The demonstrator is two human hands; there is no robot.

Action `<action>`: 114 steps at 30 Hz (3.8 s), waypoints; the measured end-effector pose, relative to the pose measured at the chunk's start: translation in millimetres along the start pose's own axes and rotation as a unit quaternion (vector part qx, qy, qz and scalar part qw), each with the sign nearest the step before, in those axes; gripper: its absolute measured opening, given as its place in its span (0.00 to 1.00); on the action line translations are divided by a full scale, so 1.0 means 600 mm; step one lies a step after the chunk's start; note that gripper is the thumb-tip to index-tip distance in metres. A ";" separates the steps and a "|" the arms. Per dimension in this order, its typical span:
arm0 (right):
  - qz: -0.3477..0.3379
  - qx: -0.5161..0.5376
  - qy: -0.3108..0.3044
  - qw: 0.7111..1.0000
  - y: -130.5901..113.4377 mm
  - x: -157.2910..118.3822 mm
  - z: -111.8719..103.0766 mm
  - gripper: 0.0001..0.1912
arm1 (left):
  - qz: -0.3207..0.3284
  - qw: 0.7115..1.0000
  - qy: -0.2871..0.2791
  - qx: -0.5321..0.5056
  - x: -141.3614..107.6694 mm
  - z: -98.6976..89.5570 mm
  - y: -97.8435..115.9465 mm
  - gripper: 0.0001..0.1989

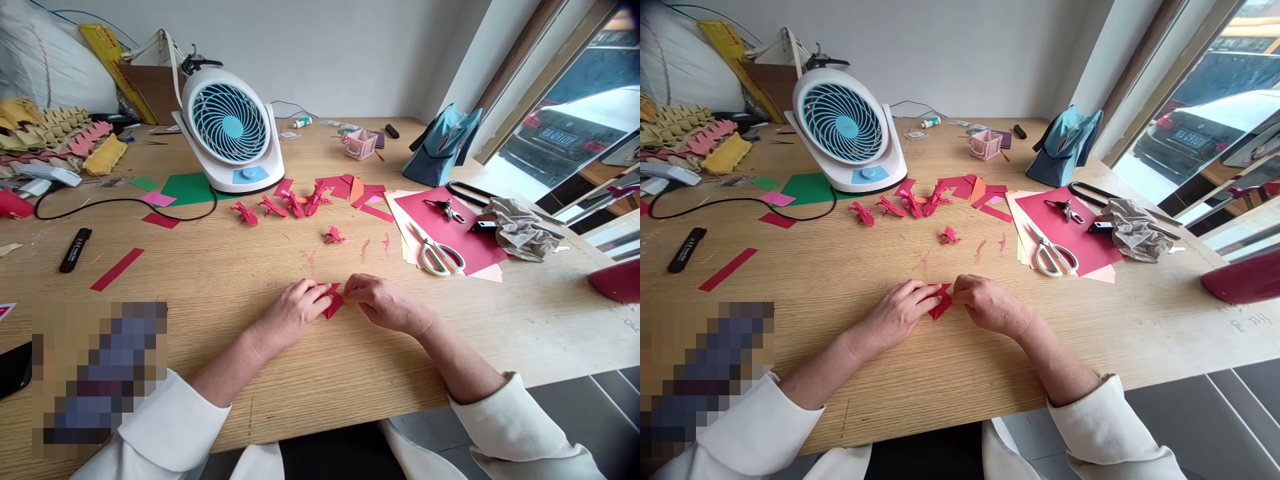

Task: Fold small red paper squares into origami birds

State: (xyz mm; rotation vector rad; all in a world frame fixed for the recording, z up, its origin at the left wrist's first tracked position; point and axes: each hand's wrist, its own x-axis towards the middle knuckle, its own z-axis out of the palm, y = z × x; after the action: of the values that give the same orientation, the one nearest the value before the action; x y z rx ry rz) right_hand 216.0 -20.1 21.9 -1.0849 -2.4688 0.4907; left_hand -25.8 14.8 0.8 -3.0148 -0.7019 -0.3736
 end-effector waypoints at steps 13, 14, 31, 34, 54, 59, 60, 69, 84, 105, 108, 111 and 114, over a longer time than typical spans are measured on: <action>0.004 0.001 0.022 1.000 0.006 0.003 0.006 0.15 | 0.007 1.000 -0.009 -0.019 -0.007 -0.004 -0.001 0.18; 0.004 0.001 0.021 1.000 0.006 0.004 0.007 0.15 | 0.008 1.000 -0.009 -0.025 -0.008 -0.004 -0.002 0.19; -0.025 -0.020 0.031 0.999 0.002 0.011 0.016 0.14 | 0.059 0.998 0.000 -0.036 -0.022 -0.011 0.000 0.24; -0.026 -0.020 0.032 0.999 0.002 0.011 0.017 0.13 | 0.066 0.997 -0.003 -0.041 -0.024 -0.015 0.001 0.24; 0.050 -0.116 0.016 0.992 -0.013 0.020 0.035 0.10 | 0.059 0.996 0.001 -0.060 -0.018 -0.021 0.011 0.13; 0.042 -0.117 0.022 0.992 -0.013 0.021 0.035 0.11 | 0.070 0.995 0.019 -0.065 -0.020 -0.013 0.012 0.12; 0.041 -0.115 0.023 0.992 -0.013 0.021 0.035 0.11 | 0.067 0.995 0.017 -0.066 -0.020 -0.011 0.012 0.11; 0.032 -0.108 0.034 0.993 -0.007 0.020 0.039 0.12 | 0.060 0.995 0.004 -0.078 -0.019 -0.010 0.011 0.12; 0.034 -0.106 0.040 0.993 -0.016 0.023 0.038 0.10 | 0.058 0.989 0.040 -0.129 -0.021 0.001 0.002 0.14; 0.031 -0.110 0.024 0.993 -0.017 0.020 0.034 0.11 | -0.206 0.959 0.161 -0.107 -0.011 0.016 -0.021 0.13; 0.032 -0.108 0.024 0.993 -0.019 0.022 0.034 0.10 | -0.246 0.960 0.113 -0.076 -0.006 0.015 -0.019 0.17; 0.030 -0.102 0.024 0.994 -0.019 0.024 0.036 0.10 | -0.286 0.954 0.060 -0.060 0.006 0.007 -0.016 0.19; 0.030 -0.090 0.030 0.995 -0.018 0.025 0.039 0.10 | -0.314 0.948 0.013 -0.054 0.022 -0.005 -0.015 0.20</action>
State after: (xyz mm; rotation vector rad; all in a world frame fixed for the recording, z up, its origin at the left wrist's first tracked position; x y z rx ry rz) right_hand 188.6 -19.3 10.2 -1.2271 -2.4708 0.2511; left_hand -19.1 28.3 6.4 -2.7911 -1.6842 -0.4692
